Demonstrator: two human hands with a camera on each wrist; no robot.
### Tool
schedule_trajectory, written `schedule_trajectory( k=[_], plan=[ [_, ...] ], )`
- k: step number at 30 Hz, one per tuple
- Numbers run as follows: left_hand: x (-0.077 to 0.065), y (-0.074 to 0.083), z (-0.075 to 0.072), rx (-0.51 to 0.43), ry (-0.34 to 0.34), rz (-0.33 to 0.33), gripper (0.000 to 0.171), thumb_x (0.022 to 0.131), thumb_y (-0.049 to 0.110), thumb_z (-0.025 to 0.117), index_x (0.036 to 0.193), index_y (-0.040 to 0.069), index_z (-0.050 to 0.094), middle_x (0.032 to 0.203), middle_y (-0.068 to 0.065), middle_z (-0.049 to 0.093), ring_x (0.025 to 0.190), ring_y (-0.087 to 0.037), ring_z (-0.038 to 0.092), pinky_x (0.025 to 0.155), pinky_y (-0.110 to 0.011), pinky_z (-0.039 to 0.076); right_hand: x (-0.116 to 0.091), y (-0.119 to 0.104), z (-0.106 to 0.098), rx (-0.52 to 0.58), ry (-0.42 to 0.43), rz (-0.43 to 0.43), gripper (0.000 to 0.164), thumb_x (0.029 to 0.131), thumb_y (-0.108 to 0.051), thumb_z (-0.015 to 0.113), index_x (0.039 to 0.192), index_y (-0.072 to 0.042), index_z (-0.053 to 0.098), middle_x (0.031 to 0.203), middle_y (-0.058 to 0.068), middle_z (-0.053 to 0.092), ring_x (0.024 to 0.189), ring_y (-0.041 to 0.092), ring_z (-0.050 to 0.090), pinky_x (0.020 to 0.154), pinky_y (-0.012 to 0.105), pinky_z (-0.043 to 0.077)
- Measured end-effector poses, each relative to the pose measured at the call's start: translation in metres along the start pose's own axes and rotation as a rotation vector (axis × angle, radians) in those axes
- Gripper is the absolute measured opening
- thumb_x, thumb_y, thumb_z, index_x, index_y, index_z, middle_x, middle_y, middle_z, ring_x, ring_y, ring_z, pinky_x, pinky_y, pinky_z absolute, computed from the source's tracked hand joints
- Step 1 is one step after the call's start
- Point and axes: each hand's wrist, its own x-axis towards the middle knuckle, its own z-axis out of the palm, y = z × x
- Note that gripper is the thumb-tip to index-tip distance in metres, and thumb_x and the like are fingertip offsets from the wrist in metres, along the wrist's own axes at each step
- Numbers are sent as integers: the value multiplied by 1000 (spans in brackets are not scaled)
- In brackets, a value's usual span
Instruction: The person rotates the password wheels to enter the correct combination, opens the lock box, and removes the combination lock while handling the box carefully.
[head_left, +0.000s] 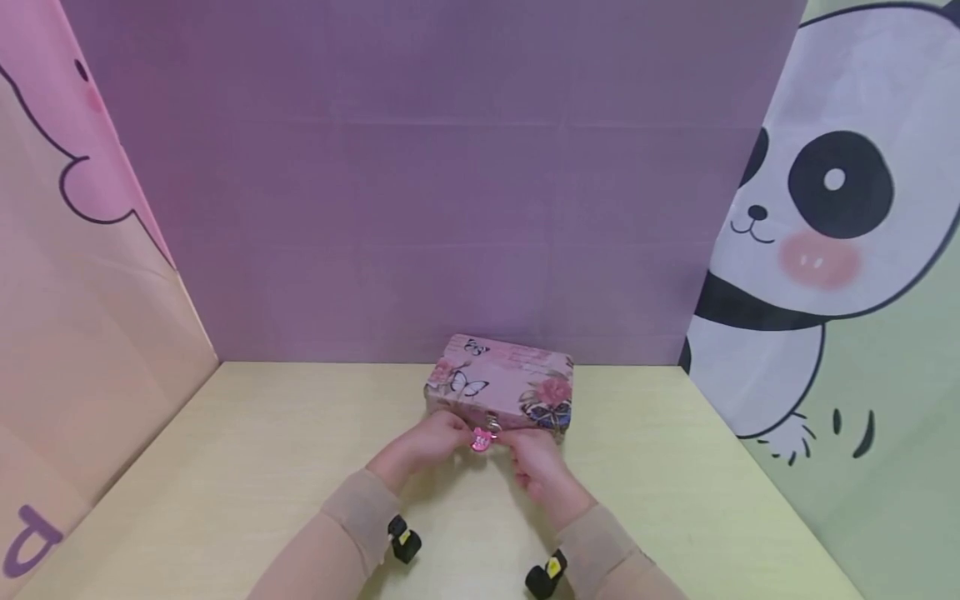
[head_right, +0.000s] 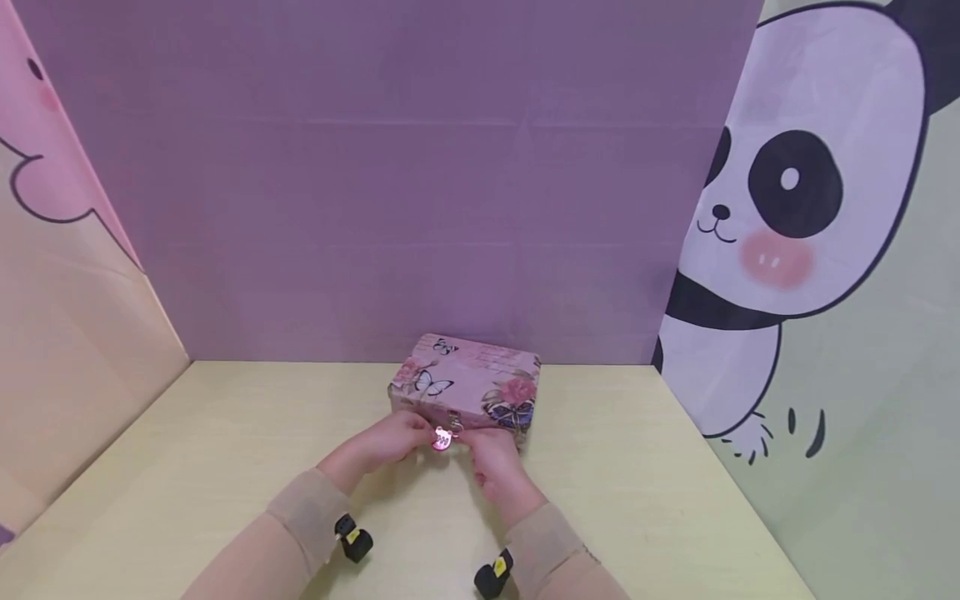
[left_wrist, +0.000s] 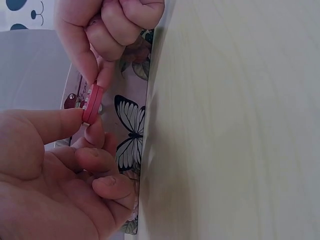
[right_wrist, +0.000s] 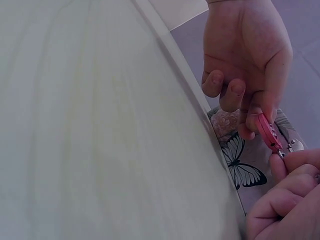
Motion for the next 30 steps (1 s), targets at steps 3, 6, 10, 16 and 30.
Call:
schedule_trajectory(
  k=[3,6,10,16,30],
  plan=[
    [1,0,0,-15,-7,11,22,96,9,60,86,-9,67,79,-14,61,61,-13,43,59,-29,42,-1,-1,0,-4,7,5,16,89,-13,70,76,-10,61,56,-8,35,44,7,28,40,23,25],
    [1,1,1,-16,-1,23,21,96,8,60,86,-8,68,77,-12,60,60,-12,43,58,-28,41,-1,-2,-1,-7,12,7,14,89,-13,70,79,-9,63,57,-8,36,44,7,29,40,23,26],
    [1,2,2,-6,1,18,21,96,10,60,87,-7,69,79,-14,61,60,-12,43,58,-28,41,-3,-3,-3,0,11,7,18,90,-13,69,75,-11,59,57,-8,35,43,7,28,39,23,25],
    [0,2,1,13,-11,25,21,98,14,61,89,-2,73,84,-17,64,59,-12,44,56,-27,41,-7,-4,-6,-29,-7,-25,9,89,-11,69,82,-7,66,55,-9,33,43,6,27,39,23,24],
    [-8,9,-1,53,-47,112,16,99,26,66,96,12,73,100,-13,70,91,-28,62,78,-37,50,-21,-22,-25,-274,-12,-195,19,93,-17,70,102,-2,76,72,4,65,43,6,30,41,22,28]
  ],
)
